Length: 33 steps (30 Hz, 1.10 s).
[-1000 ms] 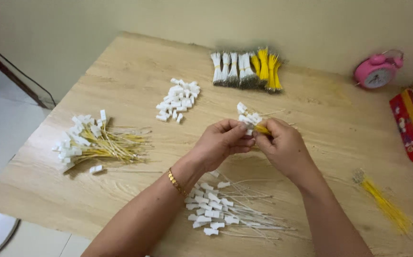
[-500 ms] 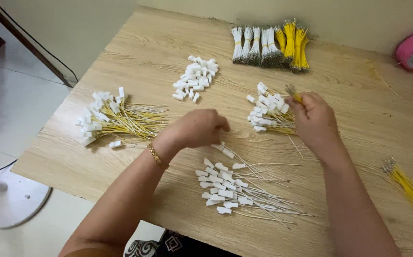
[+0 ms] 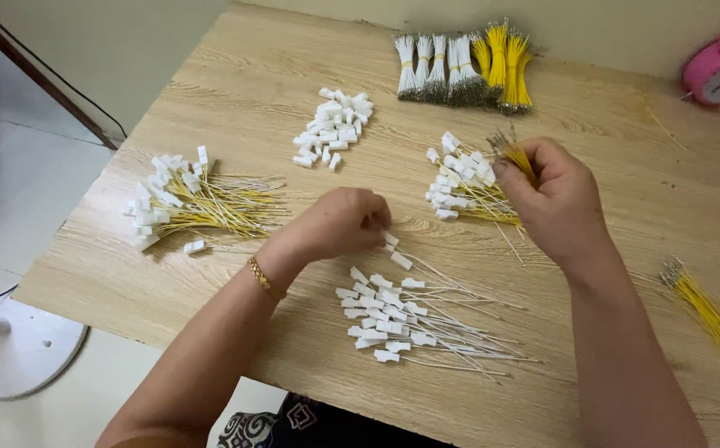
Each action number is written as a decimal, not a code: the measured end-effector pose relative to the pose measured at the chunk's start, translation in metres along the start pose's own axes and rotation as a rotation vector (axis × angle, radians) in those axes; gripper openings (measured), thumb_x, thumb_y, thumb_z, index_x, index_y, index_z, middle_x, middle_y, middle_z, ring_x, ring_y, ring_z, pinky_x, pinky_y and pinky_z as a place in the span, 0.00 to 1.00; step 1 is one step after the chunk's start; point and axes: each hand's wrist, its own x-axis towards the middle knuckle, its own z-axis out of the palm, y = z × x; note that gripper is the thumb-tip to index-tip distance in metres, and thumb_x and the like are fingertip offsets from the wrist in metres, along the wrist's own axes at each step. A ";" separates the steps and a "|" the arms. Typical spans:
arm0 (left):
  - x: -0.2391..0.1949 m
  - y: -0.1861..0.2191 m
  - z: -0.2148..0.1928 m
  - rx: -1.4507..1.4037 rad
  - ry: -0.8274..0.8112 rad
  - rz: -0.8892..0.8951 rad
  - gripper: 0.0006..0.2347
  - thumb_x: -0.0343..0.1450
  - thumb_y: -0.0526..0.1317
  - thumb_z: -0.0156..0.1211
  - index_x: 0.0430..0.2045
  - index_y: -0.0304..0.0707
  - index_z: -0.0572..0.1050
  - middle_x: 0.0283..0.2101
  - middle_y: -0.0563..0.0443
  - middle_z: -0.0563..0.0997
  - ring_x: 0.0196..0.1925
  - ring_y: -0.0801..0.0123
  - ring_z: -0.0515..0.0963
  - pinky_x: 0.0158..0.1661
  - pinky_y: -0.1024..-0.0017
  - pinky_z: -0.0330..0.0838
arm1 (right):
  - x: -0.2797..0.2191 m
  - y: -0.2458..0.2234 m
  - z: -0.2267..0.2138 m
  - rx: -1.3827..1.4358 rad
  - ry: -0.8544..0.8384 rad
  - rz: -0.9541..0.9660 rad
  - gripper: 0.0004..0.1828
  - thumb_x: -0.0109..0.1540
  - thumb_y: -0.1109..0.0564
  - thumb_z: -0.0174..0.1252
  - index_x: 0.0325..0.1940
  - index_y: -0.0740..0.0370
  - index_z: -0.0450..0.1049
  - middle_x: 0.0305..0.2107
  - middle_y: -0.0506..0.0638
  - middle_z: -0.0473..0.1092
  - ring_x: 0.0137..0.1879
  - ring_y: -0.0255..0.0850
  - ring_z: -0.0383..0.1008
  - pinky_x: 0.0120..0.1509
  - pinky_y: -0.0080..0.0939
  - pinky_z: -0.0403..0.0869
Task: The person inserts small white plastic pieces onto the ends of thin yellow sticks. They repeatedly pick up a stick and a plastic piece, fit them together, and place the assembled item onto a growing pile on the table.
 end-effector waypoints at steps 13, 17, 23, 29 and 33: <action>0.009 0.007 0.064 0.359 -0.069 0.335 0.07 0.64 0.47 0.64 0.28 0.52 0.83 0.31 0.49 0.81 0.36 0.52 0.85 0.36 0.57 0.80 | -0.004 -0.012 -0.002 0.013 -0.024 -0.010 0.04 0.70 0.58 0.62 0.44 0.60 0.78 0.22 0.43 0.64 0.31 0.30 0.60 0.34 0.30 0.59; -0.001 0.029 0.023 0.134 -0.014 0.278 0.10 0.64 0.44 0.62 0.35 0.44 0.81 0.37 0.43 0.83 0.40 0.49 0.85 0.39 0.52 0.79 | -0.005 -0.016 -0.004 -0.047 -0.048 0.009 0.06 0.66 0.58 0.63 0.40 0.65 0.79 0.18 0.50 0.65 0.27 0.36 0.61 0.31 0.37 0.61; 0.036 0.021 -0.004 -0.582 0.173 0.243 0.09 0.66 0.36 0.69 0.38 0.38 0.81 0.29 0.54 0.80 0.32 0.73 0.81 0.34 0.73 0.78 | -0.009 -0.032 -0.006 0.043 -0.042 0.056 0.05 0.64 0.61 0.62 0.39 0.66 0.81 0.20 0.52 0.69 0.28 0.39 0.64 0.34 0.38 0.64; 0.063 0.032 0.019 -1.240 0.184 0.261 0.13 0.63 0.29 0.74 0.38 0.28 0.80 0.31 0.54 0.77 0.35 0.71 0.83 0.39 0.73 0.84 | -0.005 -0.030 -0.008 -0.071 -0.007 0.070 0.06 0.63 0.59 0.62 0.37 0.64 0.83 0.18 0.53 0.69 0.27 0.39 0.65 0.31 0.40 0.66; 0.075 0.023 0.035 -1.499 0.105 0.262 0.10 0.67 0.27 0.69 0.40 0.28 0.79 0.33 0.49 0.79 0.38 0.60 0.87 0.42 0.66 0.87 | -0.004 -0.029 -0.011 -0.111 -0.035 0.117 0.08 0.64 0.60 0.58 0.36 0.61 0.83 0.20 0.55 0.71 0.29 0.41 0.67 0.36 0.41 0.68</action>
